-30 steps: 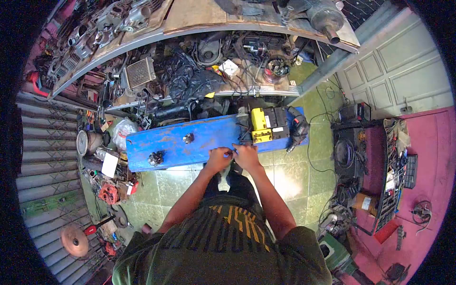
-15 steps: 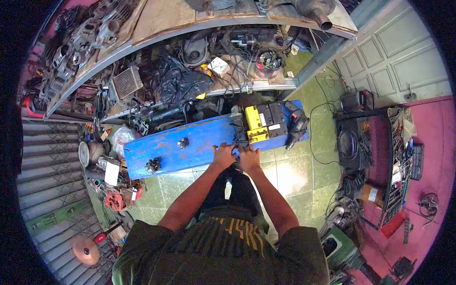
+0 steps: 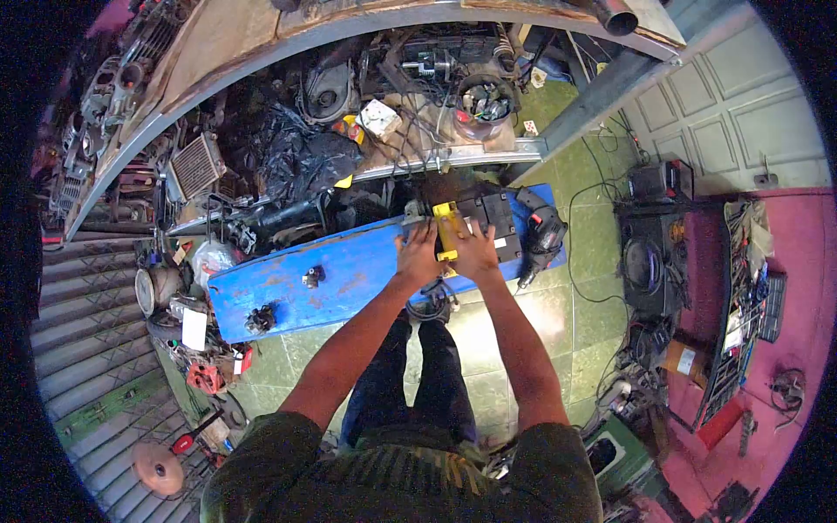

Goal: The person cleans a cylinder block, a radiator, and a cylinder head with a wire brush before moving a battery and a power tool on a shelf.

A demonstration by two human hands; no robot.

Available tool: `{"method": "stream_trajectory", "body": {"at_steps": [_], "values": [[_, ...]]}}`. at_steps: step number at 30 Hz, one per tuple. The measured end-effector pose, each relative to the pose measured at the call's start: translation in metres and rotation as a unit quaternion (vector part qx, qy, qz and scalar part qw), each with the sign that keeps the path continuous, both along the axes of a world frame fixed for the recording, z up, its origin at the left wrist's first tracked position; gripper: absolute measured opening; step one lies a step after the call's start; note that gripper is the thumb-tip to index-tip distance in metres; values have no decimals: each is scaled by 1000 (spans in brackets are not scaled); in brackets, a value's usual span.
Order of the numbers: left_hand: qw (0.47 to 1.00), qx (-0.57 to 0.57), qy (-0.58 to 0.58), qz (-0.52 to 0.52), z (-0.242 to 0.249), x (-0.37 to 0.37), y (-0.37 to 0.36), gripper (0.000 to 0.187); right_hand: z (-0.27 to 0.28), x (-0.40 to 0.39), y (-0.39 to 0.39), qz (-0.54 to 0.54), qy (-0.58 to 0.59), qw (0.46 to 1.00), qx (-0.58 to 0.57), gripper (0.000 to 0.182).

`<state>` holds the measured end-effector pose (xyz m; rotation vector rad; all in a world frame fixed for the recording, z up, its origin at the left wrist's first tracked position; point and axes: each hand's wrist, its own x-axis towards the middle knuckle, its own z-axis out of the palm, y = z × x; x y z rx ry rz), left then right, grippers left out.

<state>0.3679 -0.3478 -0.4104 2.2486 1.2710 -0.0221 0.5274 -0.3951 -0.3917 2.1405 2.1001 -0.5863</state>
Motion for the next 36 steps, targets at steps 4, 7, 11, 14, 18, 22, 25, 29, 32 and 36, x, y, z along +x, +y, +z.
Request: {"method": "stream_trajectory", "body": {"at_steps": [4, 7, 11, 14, 18, 22, 25, 29, 32, 36], "values": [[999, -14, 26, -34, -4, 22, 24, 126, -14, 31, 24, 85, -20, 996, 26, 122], [997, -19, 28, -63, -17, 28, 31, 127, -22, 42, 37, 135, -33, 990, -5, 123], [993, 58, 57, -90, -28, 26, 31, 122, -20, 51, 41, 150, -13, 988, -24, 130], [997, 38, 33, -56, -32, 27, 33, 122, -32, 52, 40, 154, -9, 988, 20, 132], [998, 39, 1, -51, -39, 27, 33, 123, -27, 50, 46, 195, -70, 978, 12, 126], [997, 31, -40, -52, -35, 22, 37, 122, -29, 51, 47, 203, -63, 976, 49, 127], [997, 35, -51, -56, -32, 21, 40, 123, -24, 52, 46, 179, -23, 981, 70, 122], [997, 36, -45, -48, -22, 20, 40, 123, -21, 55, 44, 175, 4, 978, 114, 116], [996, 41, -73, -40, -10, 21, 44, 122, -6, 57, 47, 175, 5, 975, 134, 114], [993, 42, -95, -49, 12, 19, 46, 121, 1, 61, 43, 175, 33, 964, 197, 110]]}}
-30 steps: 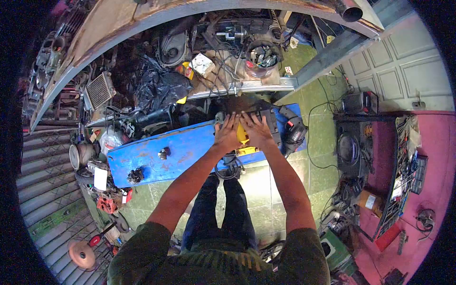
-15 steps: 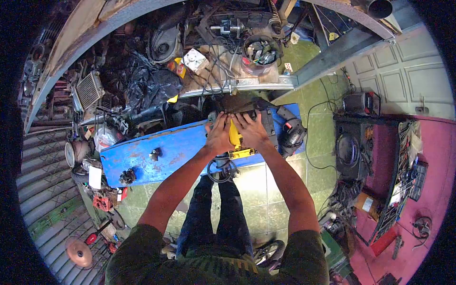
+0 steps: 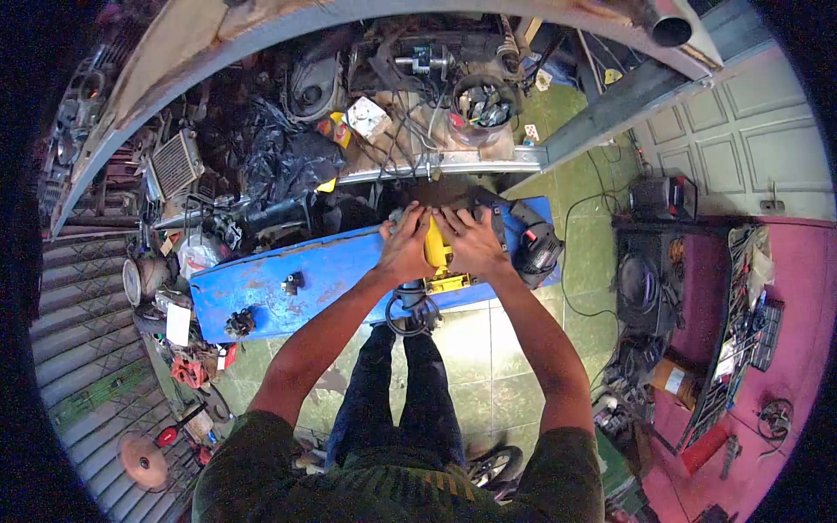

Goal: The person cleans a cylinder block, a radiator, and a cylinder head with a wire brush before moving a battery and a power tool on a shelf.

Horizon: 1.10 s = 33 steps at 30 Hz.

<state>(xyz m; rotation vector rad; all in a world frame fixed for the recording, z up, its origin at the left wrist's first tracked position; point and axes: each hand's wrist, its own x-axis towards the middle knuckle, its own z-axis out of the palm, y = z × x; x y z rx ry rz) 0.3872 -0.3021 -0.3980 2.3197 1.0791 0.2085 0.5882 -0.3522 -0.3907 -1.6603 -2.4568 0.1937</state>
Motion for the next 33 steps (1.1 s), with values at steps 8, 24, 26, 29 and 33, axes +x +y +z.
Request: {"method": "stream_trajectory", "body": {"at_steps": [8, 24, 26, 29, 33], "values": [[998, 55, -26, -33, 76, -4, 11, 117, 84, 4, 6, 10, -37, 998, 42, 110], [966, 232, -79, -84, 326, -101, 51, 117, 339, -85, 31, 41, -57, 975, 210, 110], [956, 261, -91, -98, 354, -120, 64, 117, 373, -103, 37, 48, -53, 967, 244, 109], [933, 320, -129, -103, 407, -146, 78, 115, 419, -126, 51, 52, -55, 958, 276, 110], [920, 354, -115, -120, 467, -175, 111, 115, 470, -152, 79, 53, -60, 937, 340, 114]]}}
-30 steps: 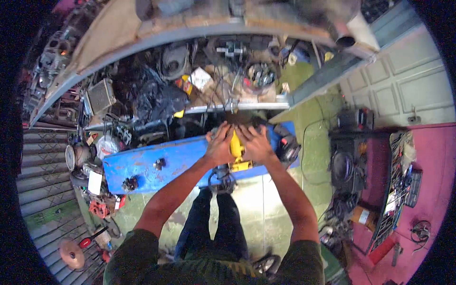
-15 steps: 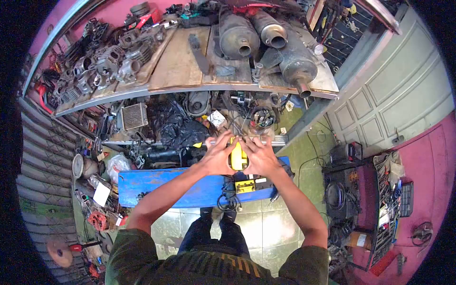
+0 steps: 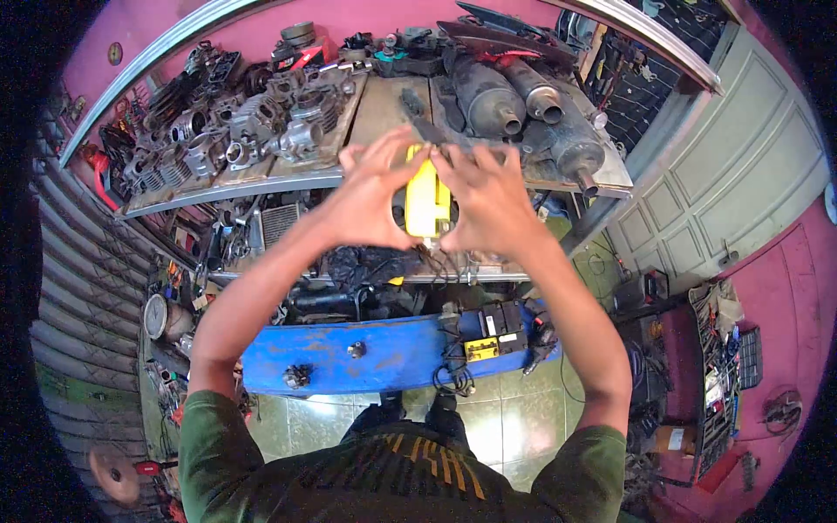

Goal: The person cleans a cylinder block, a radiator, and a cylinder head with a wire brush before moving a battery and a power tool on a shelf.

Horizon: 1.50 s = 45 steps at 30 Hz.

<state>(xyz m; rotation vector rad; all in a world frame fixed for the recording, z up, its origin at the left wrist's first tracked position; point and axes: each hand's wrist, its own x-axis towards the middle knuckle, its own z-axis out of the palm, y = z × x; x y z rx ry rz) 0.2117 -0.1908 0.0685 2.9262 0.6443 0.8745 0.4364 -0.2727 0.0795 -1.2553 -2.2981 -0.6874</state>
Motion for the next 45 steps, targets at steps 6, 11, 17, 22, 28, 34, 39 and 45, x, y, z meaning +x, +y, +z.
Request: {"method": "stream_trajectory", "body": {"at_steps": [6, 11, 17, 22, 28, 34, 39, 45], "values": [[998, 62, 14, 30, 41, -21, 67, 112, 34, -20, 73, -10, -12, 999, 41, 107], [996, 30, 65, 60, 45, -26, 128, 113, 44, -30, 132, -43, -19, 997, -56, 106], [989, -66, 130, 33, 64, -26, 172, 111, 47, -27, 185, -40, -2, 984, -173, 106], [971, -189, 147, -9, 53, -16, 205, 108, 47, -22, 200, -46, 57, 963, -261, 105], [974, -196, 106, 29, 38, -18, 209, 106, 29, -13, 201, -37, 149, 940, -305, 101], [995, 22, 18, 96, 9, -25, 140, 83, -12, -37, 151, -82, 52, 995, 23, 74], [977, 98, -68, 175, -31, -8, 114, 83, -34, -59, 145, -131, 83, 981, 118, 59], [962, 129, -98, 221, -34, 1, 117, 70, -38, -56, 162, -137, 68, 981, 119, 58]]}}
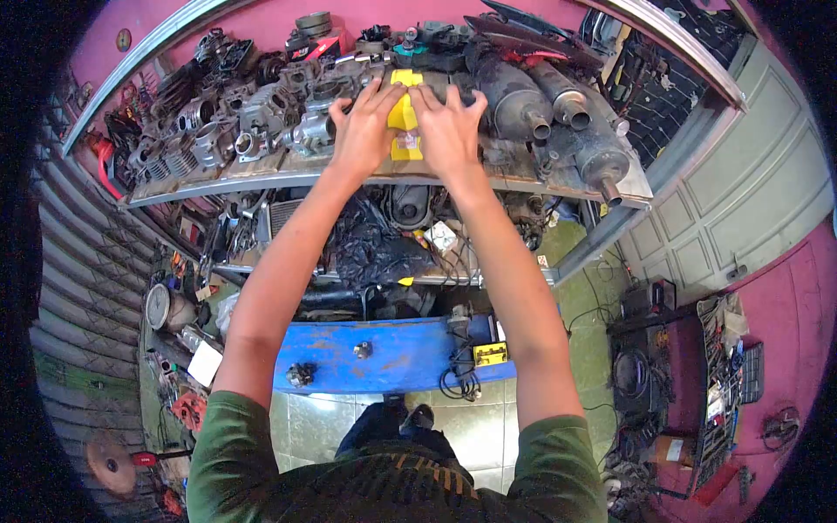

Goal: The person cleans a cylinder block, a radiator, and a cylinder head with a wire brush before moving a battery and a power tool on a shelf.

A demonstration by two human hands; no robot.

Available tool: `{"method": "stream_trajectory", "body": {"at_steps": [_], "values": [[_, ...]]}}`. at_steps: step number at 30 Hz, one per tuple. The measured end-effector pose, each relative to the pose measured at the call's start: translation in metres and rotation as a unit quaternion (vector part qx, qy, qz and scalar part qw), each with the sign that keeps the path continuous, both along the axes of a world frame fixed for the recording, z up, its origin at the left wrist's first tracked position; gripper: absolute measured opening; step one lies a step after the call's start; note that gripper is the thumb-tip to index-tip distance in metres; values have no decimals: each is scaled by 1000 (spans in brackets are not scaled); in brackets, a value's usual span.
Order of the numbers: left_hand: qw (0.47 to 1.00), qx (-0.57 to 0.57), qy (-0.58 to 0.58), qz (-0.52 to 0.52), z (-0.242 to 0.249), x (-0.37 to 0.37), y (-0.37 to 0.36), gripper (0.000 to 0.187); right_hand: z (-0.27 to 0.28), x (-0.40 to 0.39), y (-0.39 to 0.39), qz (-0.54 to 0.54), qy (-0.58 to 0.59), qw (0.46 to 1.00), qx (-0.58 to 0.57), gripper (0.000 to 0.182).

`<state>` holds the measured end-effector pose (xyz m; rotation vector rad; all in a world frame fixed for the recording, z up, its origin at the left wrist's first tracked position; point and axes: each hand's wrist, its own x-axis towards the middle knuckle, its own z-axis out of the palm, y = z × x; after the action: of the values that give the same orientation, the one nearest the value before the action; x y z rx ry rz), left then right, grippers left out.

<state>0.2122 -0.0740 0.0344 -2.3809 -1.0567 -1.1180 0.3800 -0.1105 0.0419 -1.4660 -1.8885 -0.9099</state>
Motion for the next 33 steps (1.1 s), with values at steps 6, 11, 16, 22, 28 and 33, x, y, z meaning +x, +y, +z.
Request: {"method": "stream_trajectory", "body": {"at_steps": [6, 11, 16, 22, 28, 33], "values": [[1000, 1, 11, 27, 2, 3, 43, 72, -2, 1, 41, -5, -4, 1000, -14, 55], [999, -9, 27, 28, -1, 5, 75, 74, -7, 2, 69, -45, -13, 999, -24, 66], [999, 4, 21, 39, -5, 14, 101, 71, -8, 9, 96, -44, -4, 999, -30, 65], [999, 6, 17, 41, -2, 24, 133, 68, -11, 14, 131, -49, 6, 998, -30, 64], [998, 9, 29, 55, -3, 27, 160, 66, -11, 17, 156, -60, 10, 997, -56, 65], [997, 10, 28, 71, -4, 32, 171, 65, -13, 20, 166, -42, 17, 998, -37, 60]]}}
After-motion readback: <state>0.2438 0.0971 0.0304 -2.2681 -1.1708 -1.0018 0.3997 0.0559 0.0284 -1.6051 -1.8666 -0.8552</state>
